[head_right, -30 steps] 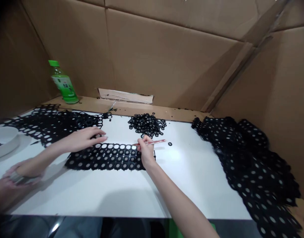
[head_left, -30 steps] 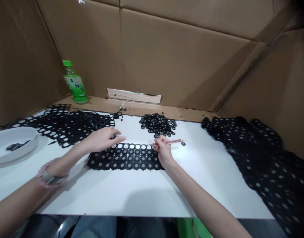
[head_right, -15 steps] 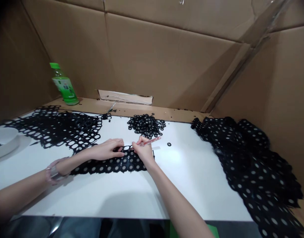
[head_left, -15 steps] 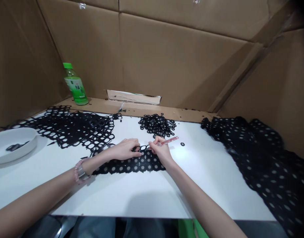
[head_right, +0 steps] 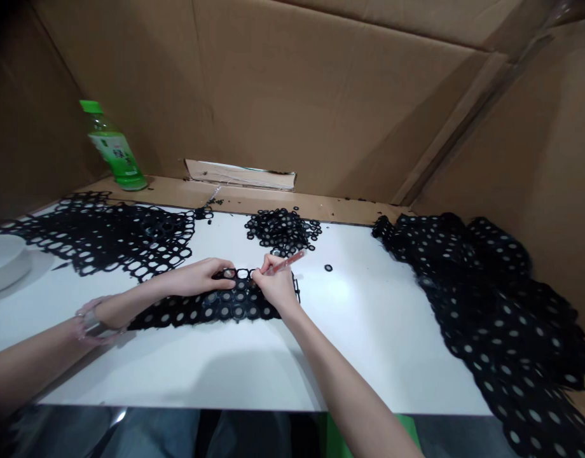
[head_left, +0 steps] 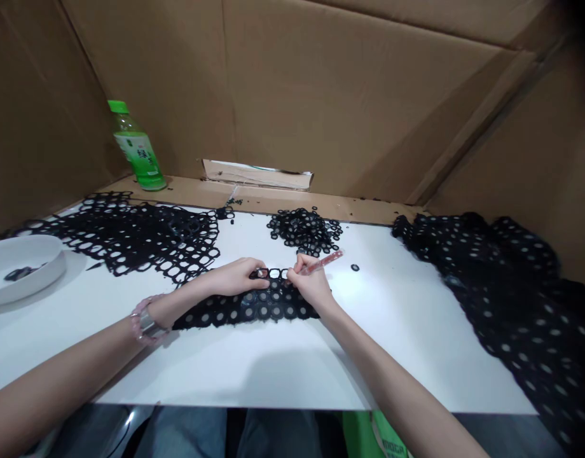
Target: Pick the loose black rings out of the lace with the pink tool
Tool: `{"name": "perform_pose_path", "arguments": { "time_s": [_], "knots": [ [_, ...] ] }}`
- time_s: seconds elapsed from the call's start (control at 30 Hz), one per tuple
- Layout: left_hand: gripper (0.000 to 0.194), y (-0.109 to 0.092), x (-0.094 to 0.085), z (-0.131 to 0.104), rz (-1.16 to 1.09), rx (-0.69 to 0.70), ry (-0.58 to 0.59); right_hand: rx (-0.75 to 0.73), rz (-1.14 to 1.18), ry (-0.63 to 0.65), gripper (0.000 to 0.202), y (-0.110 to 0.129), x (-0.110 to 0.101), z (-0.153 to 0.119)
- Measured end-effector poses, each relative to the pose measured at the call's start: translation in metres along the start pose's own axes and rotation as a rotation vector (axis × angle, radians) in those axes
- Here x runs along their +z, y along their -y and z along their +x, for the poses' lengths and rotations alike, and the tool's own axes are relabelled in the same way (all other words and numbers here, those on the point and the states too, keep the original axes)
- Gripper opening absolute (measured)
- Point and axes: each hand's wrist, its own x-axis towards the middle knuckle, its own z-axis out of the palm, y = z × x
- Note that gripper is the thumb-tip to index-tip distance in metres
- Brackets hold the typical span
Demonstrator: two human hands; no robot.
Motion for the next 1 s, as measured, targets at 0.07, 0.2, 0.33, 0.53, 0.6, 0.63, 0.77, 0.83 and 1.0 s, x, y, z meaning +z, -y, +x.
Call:
{"name": "perform_pose_path", "arguments": {
  "time_s": [0.07, 0.2, 0.33, 0.53, 0.6, 0.63, 0.77, 0.83, 1.0],
  "knots": [
    [0.03, -0.001, 0.0, 0.001, -0.01, 0.033, 0.051, -0.005, -0.022, 0.003, 0.02, 0.001, 0.0, 0.0],
    [0.032, -0.001, 0.001, 0.002, -0.037, 0.069, 0.054, -0.017, -0.045, 0.011, 0.022, 0.004, 0.001, -0.002],
    [0.032, -0.004, 0.001, 0.0, -0.089, 0.107, 0.039, -0.077, -0.105, 0.046, 0.024, 0.008, 0.002, -0.004],
    [0.029, -0.005, 0.003, -0.001, -0.149, 0.102, 0.047, -0.012, 0.02, 0.039, 0.023, 0.005, 0.001, -0.003],
    [0.026, -0.005, 0.005, 0.0, -0.123, 0.063, 0.026, 0.082, 0.175, -0.027, 0.022, 0.002, 0.002, -0.002],
    [0.025, -0.006, 0.006, 0.001, -0.112, 0.034, 0.01, 0.109, 0.238, -0.072, 0.022, 0.0, 0.002, -0.001],
    [0.032, -0.008, 0.009, 0.001, -0.136, -0.056, 0.015, 0.111, 0.323, -0.203, 0.023, 0.001, 0.005, -0.003],
    [0.038, -0.006, 0.009, 0.0, -0.137, -0.073, 0.015, 0.113, 0.297, -0.203, 0.023, 0.004, 0.004, -0.004],
    [0.037, 0.005, 0.008, 0.0, -0.106, -0.063, 0.01, 0.079, 0.11, -0.108, 0.022, 0.007, 0.002, -0.005]
  ]
}}
